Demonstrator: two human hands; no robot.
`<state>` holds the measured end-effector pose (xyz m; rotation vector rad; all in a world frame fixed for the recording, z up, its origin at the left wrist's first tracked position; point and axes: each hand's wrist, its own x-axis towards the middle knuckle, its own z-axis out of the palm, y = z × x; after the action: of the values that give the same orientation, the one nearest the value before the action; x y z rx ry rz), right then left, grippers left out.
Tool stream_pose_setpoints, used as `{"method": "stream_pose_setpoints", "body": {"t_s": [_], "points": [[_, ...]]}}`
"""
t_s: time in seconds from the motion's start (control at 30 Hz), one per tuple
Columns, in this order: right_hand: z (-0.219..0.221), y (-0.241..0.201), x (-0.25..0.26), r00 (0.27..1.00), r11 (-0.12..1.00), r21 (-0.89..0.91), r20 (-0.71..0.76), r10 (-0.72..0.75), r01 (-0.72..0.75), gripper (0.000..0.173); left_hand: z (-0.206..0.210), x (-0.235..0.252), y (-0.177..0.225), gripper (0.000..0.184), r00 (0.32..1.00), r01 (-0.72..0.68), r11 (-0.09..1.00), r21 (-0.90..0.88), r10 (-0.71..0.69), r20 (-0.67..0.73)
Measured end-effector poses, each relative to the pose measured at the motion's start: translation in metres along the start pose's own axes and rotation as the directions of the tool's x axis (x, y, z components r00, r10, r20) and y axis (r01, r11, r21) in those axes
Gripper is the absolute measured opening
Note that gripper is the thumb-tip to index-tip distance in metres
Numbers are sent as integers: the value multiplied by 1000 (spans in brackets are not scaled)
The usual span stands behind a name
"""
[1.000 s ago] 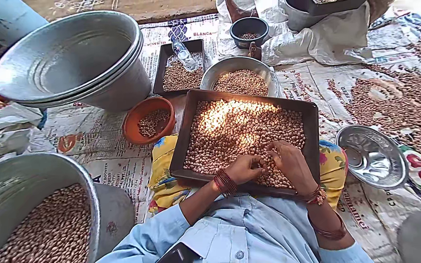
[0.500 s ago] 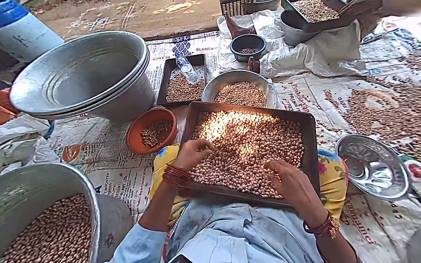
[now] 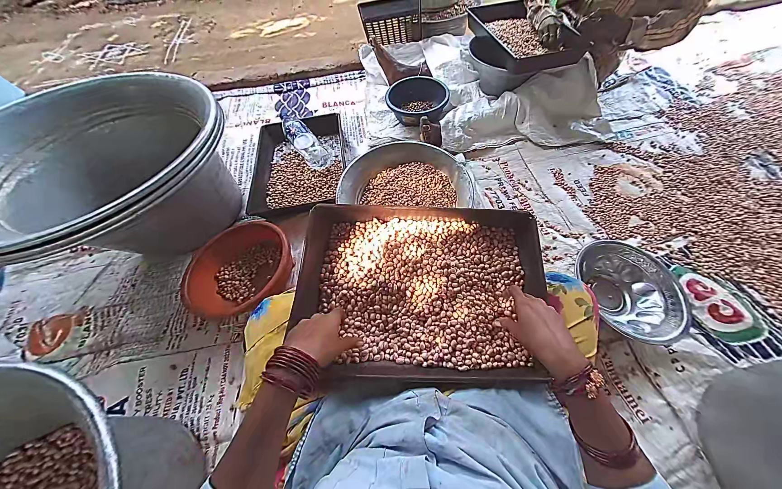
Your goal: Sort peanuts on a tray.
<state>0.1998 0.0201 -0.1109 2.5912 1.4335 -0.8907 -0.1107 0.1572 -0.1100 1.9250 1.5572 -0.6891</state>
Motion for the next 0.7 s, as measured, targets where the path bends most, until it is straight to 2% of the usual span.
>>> {"method": "stream_pose_setpoints", "body": {"t_s": [0.07,0.13,0.23,0.3,0.33,0.37,0.43,0.47,0.5,0.53,0.6,0.67,0.7], "points": [[6,-13,2,997,998,-68,76,2,3,65,8,-2,22,76,999,-26,999,44,25,20],[14,-27,2,995,992,-126,97,-7,19,68,17,1,41,82,991,-131,991,-15,132,30],[25,-40,1,988,990,8,60,-140,140,73,34,12,69,80,958,-281,940,-193,286,-5],[31,-46,1,967,957,144,9,-255,251,75,44,20,81,82,929,-362,849,-385,365,-66],[31,-48,1,947,926,205,-26,-319,317,73,47,21,85,80,904,-404,744,-532,414,-108],[29,-47,2,916,876,271,-76,-395,400,72,48,21,87,75,879,-418,576,-702,451,-154],[21,-37,8,846,741,410,-219,-487,533,63,48,18,92,49,847,-366,158,-917,465,-258],[17,-29,12,806,687,422,-332,-490,592,53,43,16,91,42,832,-352,31,-935,467,-298],[11,-21,16,769,696,361,-452,-452,620,42,37,14,87,41,816,-384,-7,-923,465,-343],[4,-11,20,733,760,255,-558,-389,598,30,31,13,81,40,792,-454,22,-891,468,-392],[-6,7,31,675,903,35,-677,-294,428,15,17,10,68,36,768,-582,163,-796,430,-474],[-13,19,43,730,962,-77,-636,-250,262,15,9,9,56,32,764,-639,294,-711,353,-540],[-13,22,49,761,967,-106,-600,-247,230,16,8,9,50,31,746,-665,362,-653,312,-588]]}}
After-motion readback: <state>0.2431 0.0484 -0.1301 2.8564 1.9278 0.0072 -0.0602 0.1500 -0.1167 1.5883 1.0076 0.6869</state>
